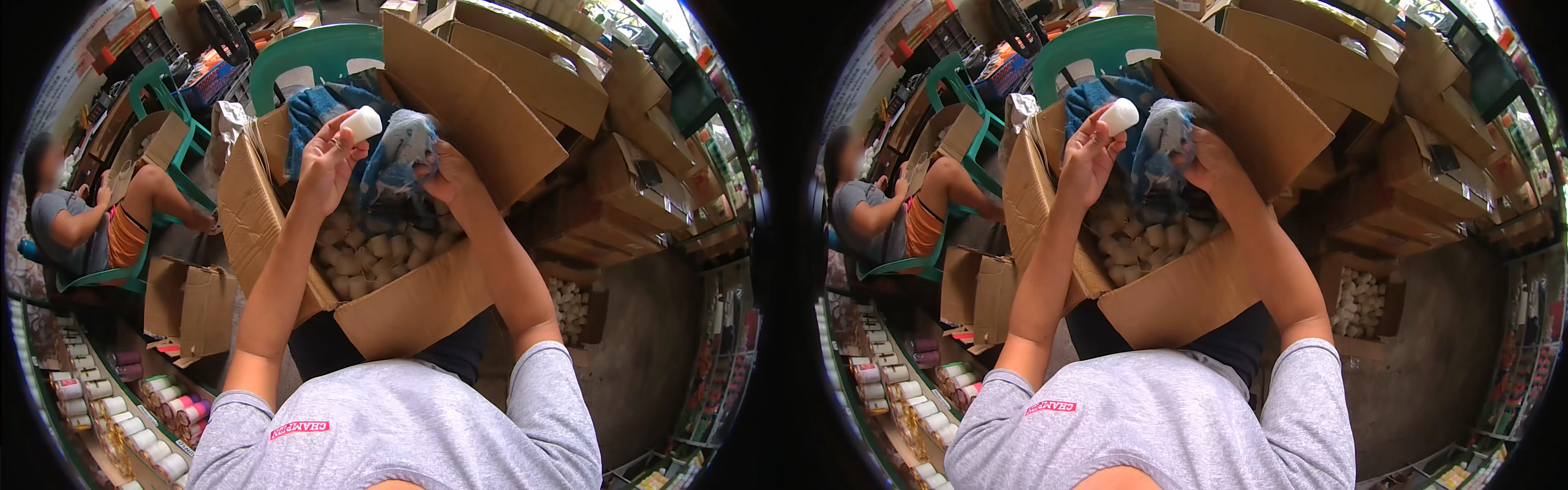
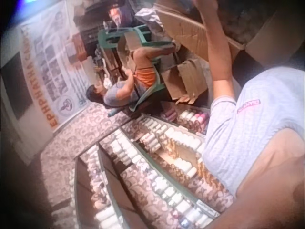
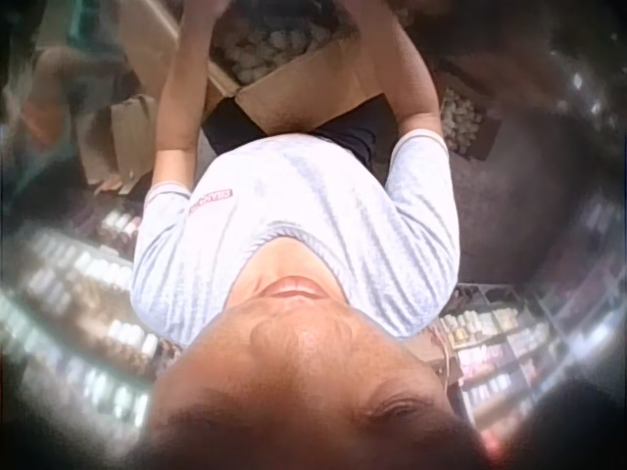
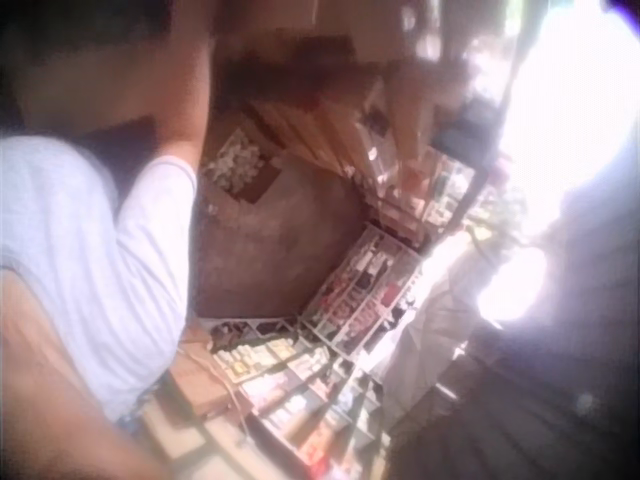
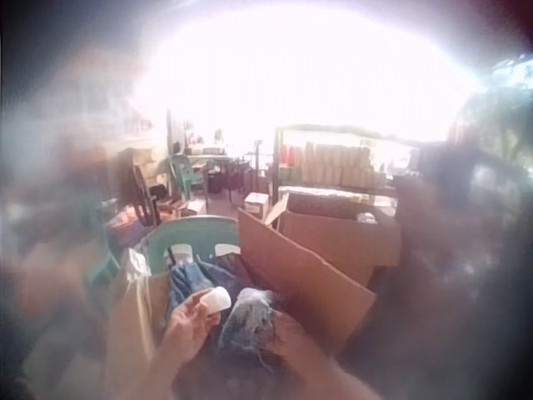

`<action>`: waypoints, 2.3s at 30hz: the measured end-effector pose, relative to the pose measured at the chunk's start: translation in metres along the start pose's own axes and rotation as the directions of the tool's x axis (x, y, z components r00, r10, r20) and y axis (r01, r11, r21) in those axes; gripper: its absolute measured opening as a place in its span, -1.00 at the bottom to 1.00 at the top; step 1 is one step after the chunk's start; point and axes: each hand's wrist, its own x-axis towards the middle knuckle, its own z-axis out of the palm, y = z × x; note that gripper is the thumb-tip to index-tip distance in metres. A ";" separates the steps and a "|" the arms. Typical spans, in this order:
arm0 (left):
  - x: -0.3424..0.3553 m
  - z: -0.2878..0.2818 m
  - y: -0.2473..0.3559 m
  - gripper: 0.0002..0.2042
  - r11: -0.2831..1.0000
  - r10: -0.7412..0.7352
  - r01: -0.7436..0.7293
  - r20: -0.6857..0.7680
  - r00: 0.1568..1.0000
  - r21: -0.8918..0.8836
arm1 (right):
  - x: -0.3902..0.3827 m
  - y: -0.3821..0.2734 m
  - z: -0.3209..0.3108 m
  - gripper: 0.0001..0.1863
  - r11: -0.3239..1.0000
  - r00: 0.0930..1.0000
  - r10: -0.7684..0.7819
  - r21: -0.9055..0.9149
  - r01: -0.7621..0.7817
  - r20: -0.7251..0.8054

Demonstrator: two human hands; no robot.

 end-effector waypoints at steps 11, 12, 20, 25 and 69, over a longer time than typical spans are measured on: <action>0.003 -0.007 -0.007 -0.67 0.981 -0.016 0.021 -0.028 0.999 0.193 | 0.014 0.013 -0.001 -0.78 0.955 0.963 -0.265 0.149 0.255 0.048; 0.000 -0.004 -0.008 -0.68 0.946 0.051 -0.024 -0.078 0.996 0.323 | 0.016 0.023 0.000 -0.79 0.966 0.972 -0.208 0.135 0.221 -0.108; -0.006 0.006 -0.011 -0.79 0.770 0.282 -0.195 -0.049 0.958 0.607 | 0.016 0.036 0.050 -0.66 0.514 0.846 -0.531 -0.813 0.274 -0.051; -0.010 0.011 -0.012 -0.75 0.725 0.319 -0.255 0.016 0.948 0.640 | 0.012 0.050 0.059 -0.67 0.330 0.784 -0.619 -0.891 0.312 0.046; -0.006 -0.004 -0.008 -0.64 0.989 -0.034 0.000 0.237 0.971 0.145 | 0.007 0.026 0.032 -0.83 0.936 0.954 -0.301 -0.190 0.296 0.002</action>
